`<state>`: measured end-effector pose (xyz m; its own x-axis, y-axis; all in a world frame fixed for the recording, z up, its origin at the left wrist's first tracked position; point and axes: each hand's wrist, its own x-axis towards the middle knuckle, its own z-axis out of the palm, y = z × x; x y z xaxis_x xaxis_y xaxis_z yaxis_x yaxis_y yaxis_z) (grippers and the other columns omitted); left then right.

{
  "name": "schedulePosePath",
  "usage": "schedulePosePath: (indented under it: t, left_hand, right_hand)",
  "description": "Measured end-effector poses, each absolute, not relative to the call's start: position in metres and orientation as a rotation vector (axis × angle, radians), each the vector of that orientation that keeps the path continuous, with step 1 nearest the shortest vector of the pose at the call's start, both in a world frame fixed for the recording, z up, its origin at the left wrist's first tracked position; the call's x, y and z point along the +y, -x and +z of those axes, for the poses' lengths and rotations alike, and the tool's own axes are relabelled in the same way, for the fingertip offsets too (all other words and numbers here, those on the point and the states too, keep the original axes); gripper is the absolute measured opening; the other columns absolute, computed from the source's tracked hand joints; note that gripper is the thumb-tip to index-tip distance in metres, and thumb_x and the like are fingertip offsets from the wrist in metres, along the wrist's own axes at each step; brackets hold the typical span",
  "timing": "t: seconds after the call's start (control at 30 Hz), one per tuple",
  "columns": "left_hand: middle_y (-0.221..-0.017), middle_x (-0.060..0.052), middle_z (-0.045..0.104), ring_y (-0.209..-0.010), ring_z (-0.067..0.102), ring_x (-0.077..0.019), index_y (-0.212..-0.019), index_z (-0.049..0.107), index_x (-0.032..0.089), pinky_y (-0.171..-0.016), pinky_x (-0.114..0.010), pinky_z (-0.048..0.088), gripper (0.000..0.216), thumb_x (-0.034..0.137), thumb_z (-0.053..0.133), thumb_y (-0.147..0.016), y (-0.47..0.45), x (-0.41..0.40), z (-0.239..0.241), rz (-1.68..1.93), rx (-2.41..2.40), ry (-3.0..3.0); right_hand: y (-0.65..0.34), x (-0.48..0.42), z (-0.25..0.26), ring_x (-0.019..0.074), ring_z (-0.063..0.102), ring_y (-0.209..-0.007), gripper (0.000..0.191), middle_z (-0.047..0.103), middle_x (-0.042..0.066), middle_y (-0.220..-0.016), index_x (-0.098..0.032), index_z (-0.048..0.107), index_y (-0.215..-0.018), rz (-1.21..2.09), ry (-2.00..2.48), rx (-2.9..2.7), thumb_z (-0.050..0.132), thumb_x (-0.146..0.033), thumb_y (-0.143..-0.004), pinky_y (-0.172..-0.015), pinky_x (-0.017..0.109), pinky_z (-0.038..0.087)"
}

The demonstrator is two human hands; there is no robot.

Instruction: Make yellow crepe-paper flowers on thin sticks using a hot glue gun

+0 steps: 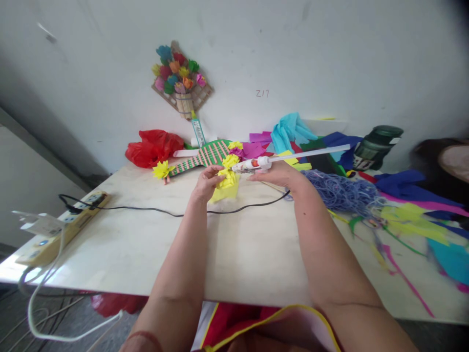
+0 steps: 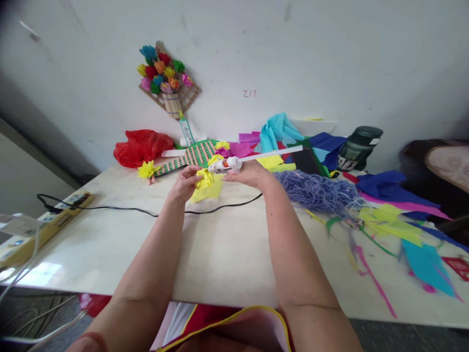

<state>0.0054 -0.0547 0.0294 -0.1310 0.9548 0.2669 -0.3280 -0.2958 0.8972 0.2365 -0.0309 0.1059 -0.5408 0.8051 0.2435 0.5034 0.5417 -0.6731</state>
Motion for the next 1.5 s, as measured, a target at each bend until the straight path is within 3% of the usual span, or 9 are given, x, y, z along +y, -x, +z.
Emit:
schedulePosePath:
  t: [0.6,0.83,1.03,1.5]
  left_hand:
    - [-0.074,0.003,0.066,-0.059,0.06,-0.0086,-0.076,0.064,0.018,-0.054,-0.02,0.046,0.033,0.017,0.08,-0.047,-0.002,-0.053,0.028,1.705,0.859,-1.034]
    - [-0.073,0.005,0.064,-0.059,0.058,-0.0063,-0.077,0.064,0.019,-0.057,-0.019,0.044,0.032,0.016,0.079,-0.05,0.003,-0.051,0.028,1.774,0.799,-1.058]
    - [-0.073,0.004,0.064,-0.06,0.057,-0.0071,-0.075,0.065,0.019,-0.058,-0.019,0.045,0.031,0.016,0.079,-0.047,0.004,-0.052,0.03,1.833,0.734,-1.01]
    - [-0.079,0.003,0.065,-0.061,0.056,-0.0061,-0.075,0.066,0.019,-0.055,-0.018,0.043,0.031,0.016,0.08,-0.048,0.001,-0.054,0.031,1.732,0.794,-1.105]
  right_hand:
    - [-0.24,-0.036,0.114,0.0212,0.064,-0.084,0.034,0.07,0.002,-0.088,-0.022,0.069,-0.091,0.689,1.064,-2.172,0.072,-0.045,-0.066,-0.073,0.032,0.051]
    - [-0.242,-0.016,0.094,0.0185,0.06,-0.067,0.033,0.067,0.003,-0.073,-0.02,0.066,-0.082,0.549,1.201,-2.116,0.065,-0.051,-0.07,-0.055,0.027,0.044]
    - [-0.241,-0.001,0.07,0.0203,0.062,-0.08,0.036,0.07,0.005,-0.091,-0.022,0.065,-0.096,0.207,1.311,-2.359,0.068,-0.044,-0.068,-0.062,0.025,0.039]
    - [-0.222,0.005,0.041,0.0273,0.06,-0.105,0.056,0.062,0.014,-0.121,-0.016,0.058,-0.12,0.362,1.515,-2.829,0.067,-0.035,-0.068,-0.081,0.029,0.046]
